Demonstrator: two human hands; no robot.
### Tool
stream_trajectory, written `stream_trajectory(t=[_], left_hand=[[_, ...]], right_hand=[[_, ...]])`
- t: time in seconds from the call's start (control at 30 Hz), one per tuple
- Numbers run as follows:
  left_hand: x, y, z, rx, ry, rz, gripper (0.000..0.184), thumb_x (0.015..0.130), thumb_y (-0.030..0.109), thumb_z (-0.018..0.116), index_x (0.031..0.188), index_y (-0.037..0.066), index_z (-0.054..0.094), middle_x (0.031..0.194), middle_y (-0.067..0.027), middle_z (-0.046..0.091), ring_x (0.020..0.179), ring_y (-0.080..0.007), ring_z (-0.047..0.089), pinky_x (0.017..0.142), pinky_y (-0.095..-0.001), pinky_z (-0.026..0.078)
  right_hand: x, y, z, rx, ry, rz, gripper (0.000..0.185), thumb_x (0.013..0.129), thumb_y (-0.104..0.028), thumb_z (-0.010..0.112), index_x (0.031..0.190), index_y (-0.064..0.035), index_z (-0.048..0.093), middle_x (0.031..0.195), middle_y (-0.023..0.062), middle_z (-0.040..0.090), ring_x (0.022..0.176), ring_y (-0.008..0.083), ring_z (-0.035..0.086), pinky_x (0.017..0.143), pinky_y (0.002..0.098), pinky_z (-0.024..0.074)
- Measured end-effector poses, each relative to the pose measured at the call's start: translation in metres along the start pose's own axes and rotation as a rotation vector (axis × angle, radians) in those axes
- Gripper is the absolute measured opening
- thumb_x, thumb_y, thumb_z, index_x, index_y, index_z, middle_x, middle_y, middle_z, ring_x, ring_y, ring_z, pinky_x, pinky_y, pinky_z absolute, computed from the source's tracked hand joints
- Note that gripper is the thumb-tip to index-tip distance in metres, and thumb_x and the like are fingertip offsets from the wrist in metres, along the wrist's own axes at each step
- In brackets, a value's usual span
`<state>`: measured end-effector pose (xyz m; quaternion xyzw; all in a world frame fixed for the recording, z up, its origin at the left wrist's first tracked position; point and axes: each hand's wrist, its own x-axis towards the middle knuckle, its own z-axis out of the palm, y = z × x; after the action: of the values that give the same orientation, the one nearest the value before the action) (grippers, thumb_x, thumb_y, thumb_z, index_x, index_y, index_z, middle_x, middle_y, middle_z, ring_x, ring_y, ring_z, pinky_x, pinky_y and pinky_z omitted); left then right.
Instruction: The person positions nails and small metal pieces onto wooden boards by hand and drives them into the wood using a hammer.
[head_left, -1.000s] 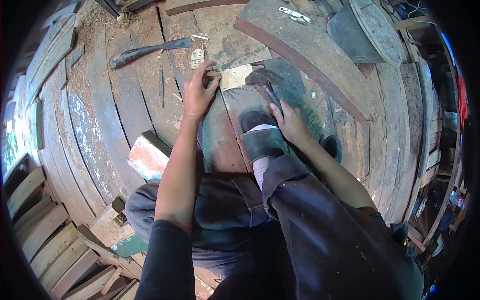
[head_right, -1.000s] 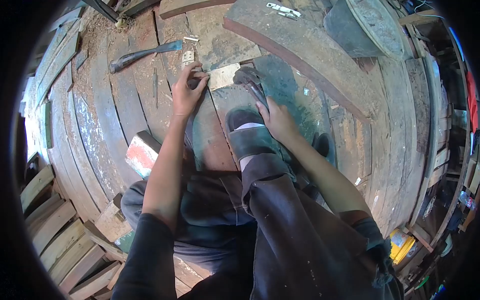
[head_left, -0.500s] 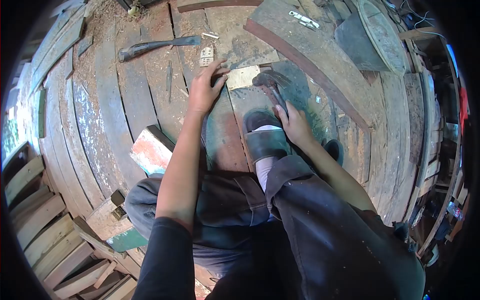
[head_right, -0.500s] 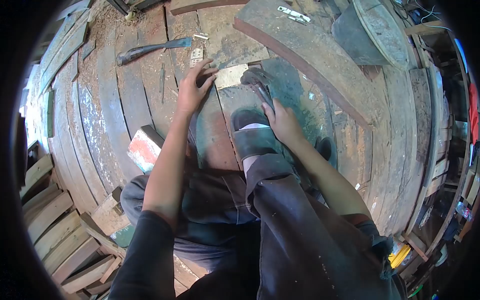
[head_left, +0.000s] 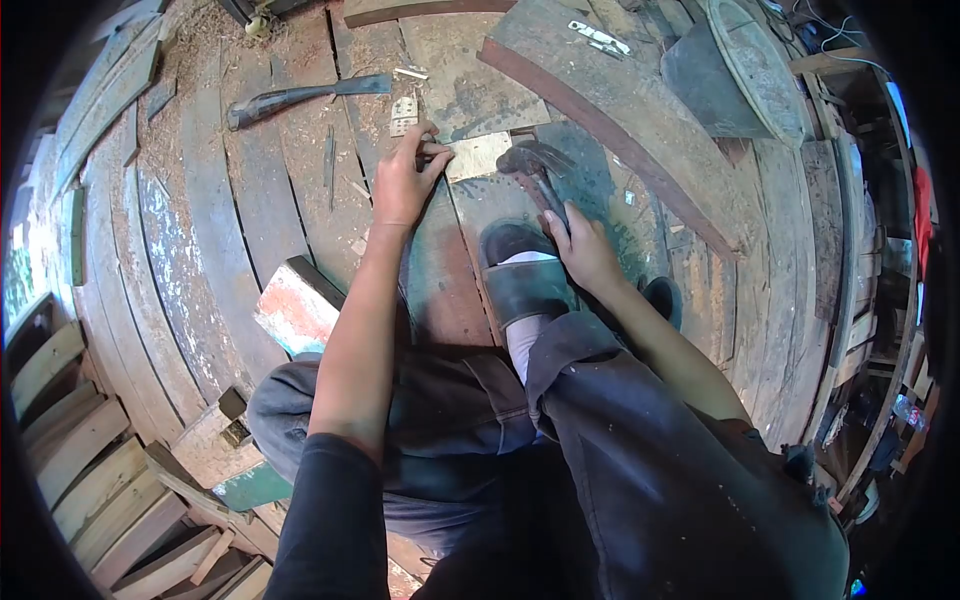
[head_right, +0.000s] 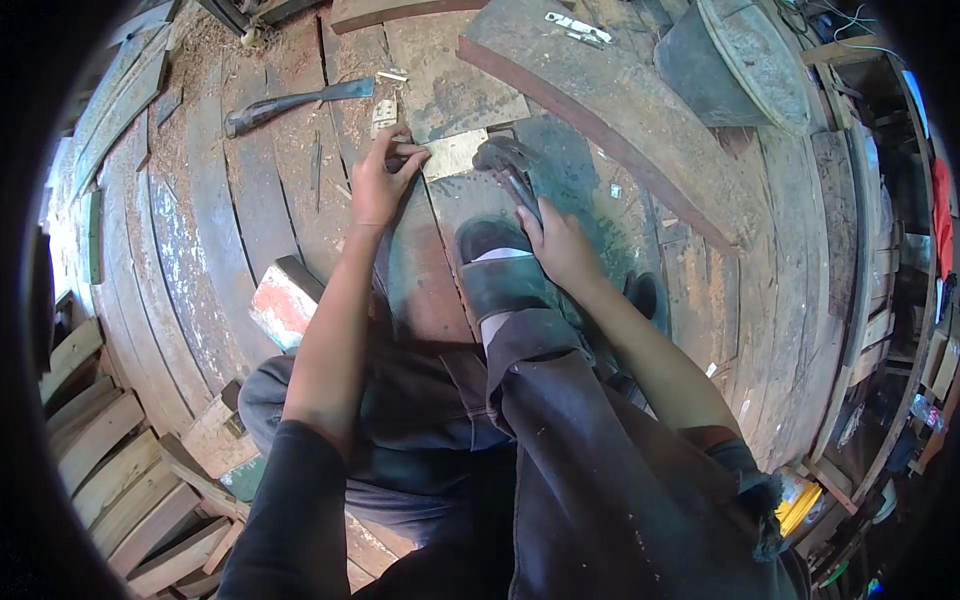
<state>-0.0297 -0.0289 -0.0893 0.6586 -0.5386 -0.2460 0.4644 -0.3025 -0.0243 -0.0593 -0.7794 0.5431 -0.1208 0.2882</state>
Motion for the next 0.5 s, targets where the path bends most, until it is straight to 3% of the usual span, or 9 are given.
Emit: stream_trajectory(t=[0.37, 0.5], left_hand=[[0.0022, -0.0024, -0.0067, 0.07, -0.08, 0.016, 0.041, 0.083, 0.006, 0.075, 0.121, 0.012, 0.058, 0.094, -0.0095, 0.075, 0.09, -0.0209, 0.074, 0.078, -0.032, 0.057], [0.0027, -0.0009, -0.0068, 0.054, -0.08, -0.024, 0.035, 0.084, 0.005, 0.073, 0.116, 0.009, 0.06, 0.094, -0.0104, 0.075, 0.09, -0.0226, 0.074, 0.077, -0.0334, 0.057]], right_hand=[[0.0026, 0.0005, -0.0022, 0.068, -0.042, -0.008, 0.036, 0.101, -0.037, 0.051, 0.099, -0.0006, 0.054, 0.076, 0.0323, 0.061, 0.078, 0.0533, 0.059, 0.067, 0.0595, 0.0454], [-0.0002, -0.0041, -0.0032, 0.011, -0.025, 0.026, 0.037, 0.101, -0.037, 0.05, 0.102, -0.0002, 0.054, 0.082, 0.0331, 0.062, 0.08, 0.0531, 0.059, 0.069, 0.0594, 0.0457]])
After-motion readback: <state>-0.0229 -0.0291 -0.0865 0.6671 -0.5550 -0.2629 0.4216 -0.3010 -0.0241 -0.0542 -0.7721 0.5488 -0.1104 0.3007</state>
